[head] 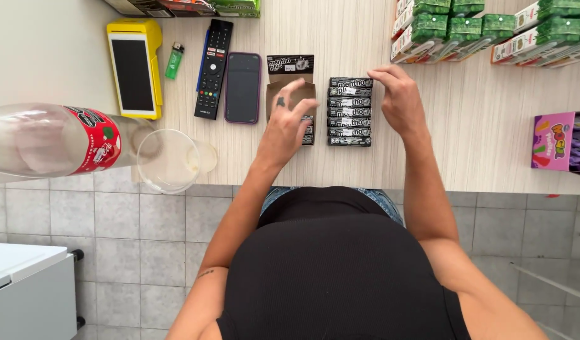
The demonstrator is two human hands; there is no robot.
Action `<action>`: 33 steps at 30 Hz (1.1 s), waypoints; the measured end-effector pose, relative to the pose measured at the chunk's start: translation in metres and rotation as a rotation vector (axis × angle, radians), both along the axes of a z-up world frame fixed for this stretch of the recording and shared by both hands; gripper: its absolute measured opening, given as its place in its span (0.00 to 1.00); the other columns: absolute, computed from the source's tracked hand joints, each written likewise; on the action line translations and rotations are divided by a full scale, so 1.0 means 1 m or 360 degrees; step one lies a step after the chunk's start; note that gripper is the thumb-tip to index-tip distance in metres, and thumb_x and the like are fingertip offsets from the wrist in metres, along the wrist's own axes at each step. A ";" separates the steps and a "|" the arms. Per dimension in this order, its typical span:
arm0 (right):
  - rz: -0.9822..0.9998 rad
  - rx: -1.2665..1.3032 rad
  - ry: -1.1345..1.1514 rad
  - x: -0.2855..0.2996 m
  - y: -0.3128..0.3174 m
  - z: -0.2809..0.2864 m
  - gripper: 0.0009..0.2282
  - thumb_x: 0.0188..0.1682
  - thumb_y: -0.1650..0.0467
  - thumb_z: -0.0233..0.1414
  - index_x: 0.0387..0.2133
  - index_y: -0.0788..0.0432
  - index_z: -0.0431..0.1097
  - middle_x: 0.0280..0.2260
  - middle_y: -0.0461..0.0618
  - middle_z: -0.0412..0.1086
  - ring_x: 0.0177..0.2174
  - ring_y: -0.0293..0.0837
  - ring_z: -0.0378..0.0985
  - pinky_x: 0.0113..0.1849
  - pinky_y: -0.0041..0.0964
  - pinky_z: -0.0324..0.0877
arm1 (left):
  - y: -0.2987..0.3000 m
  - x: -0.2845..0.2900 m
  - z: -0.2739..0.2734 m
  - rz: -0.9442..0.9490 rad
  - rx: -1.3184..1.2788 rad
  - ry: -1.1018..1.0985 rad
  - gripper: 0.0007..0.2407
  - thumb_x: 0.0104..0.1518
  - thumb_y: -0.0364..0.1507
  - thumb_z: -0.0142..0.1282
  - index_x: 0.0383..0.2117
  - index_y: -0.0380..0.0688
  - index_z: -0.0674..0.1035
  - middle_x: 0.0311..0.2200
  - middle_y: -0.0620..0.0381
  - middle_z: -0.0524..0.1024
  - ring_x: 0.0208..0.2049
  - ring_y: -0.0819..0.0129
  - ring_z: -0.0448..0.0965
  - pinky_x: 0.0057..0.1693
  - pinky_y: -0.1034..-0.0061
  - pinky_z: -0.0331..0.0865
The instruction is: Organizing and arranging small mint boxes into a cardboard display tray on a store counter.
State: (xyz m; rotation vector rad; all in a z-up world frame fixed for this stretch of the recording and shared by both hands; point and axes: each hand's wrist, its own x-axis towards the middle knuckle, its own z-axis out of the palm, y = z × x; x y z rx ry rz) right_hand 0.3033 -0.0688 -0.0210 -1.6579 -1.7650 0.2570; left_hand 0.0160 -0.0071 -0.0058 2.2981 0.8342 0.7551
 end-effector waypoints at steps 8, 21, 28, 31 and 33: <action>-0.0705 0.0304 0.0970 -0.030 -0.024 -0.017 0.08 0.60 0.78 0.48 0.48 0.65 0.72 0.38 0.56 0.73 0.37 0.44 0.77 0.39 0.36 0.75 | -0.008 0.008 -0.042 0.0399 0.0138 -0.0491 0.06 0.53 0.27 0.69 0.27 0.60 0.83 0.33 0.77 0.78 0.33 0.75 0.84 0.40 0.82 0.78; -0.0954 0.0202 0.2677 -0.086 -0.054 0.015 0.25 0.56 0.47 0.34 0.45 0.53 0.64 0.35 0.49 0.71 0.33 0.42 0.76 0.34 0.31 0.75 | -0.044 -0.018 0.021 0.0207 -0.0702 -0.0835 0.06 0.43 0.22 0.73 0.18 0.48 0.86 0.24 0.58 0.83 0.24 0.71 0.84 0.30 0.83 0.78; -0.1179 0.0277 0.2191 -0.074 -0.055 -0.003 0.19 0.62 0.55 0.37 0.35 0.53 0.70 0.25 0.47 0.70 0.26 0.38 0.74 0.29 0.27 0.70 | -0.039 -0.030 0.016 0.0285 -0.0750 -0.0822 0.06 0.42 0.18 0.70 0.19 0.46 0.86 0.22 0.56 0.82 0.25 0.71 0.84 0.32 0.88 0.77; -0.1132 0.0356 0.1965 -0.069 -0.045 -0.004 0.14 0.63 0.61 0.38 0.40 0.55 0.70 0.34 0.47 0.74 0.36 0.37 0.77 0.40 0.25 0.73 | -0.036 -0.028 0.001 0.0292 -0.0687 -0.0811 0.06 0.43 0.18 0.69 0.19 0.44 0.86 0.23 0.55 0.82 0.25 0.71 0.84 0.33 0.87 0.78; -0.1026 0.0449 0.1888 -0.068 -0.041 -0.007 0.13 0.64 0.63 0.38 0.45 0.59 0.67 0.43 0.51 0.72 0.47 0.41 0.76 0.50 0.32 0.72 | -0.039 -0.021 -0.010 0.0407 -0.0514 -0.0746 0.06 0.47 0.17 0.68 0.23 0.44 0.86 0.26 0.56 0.82 0.28 0.69 0.85 0.35 0.84 0.81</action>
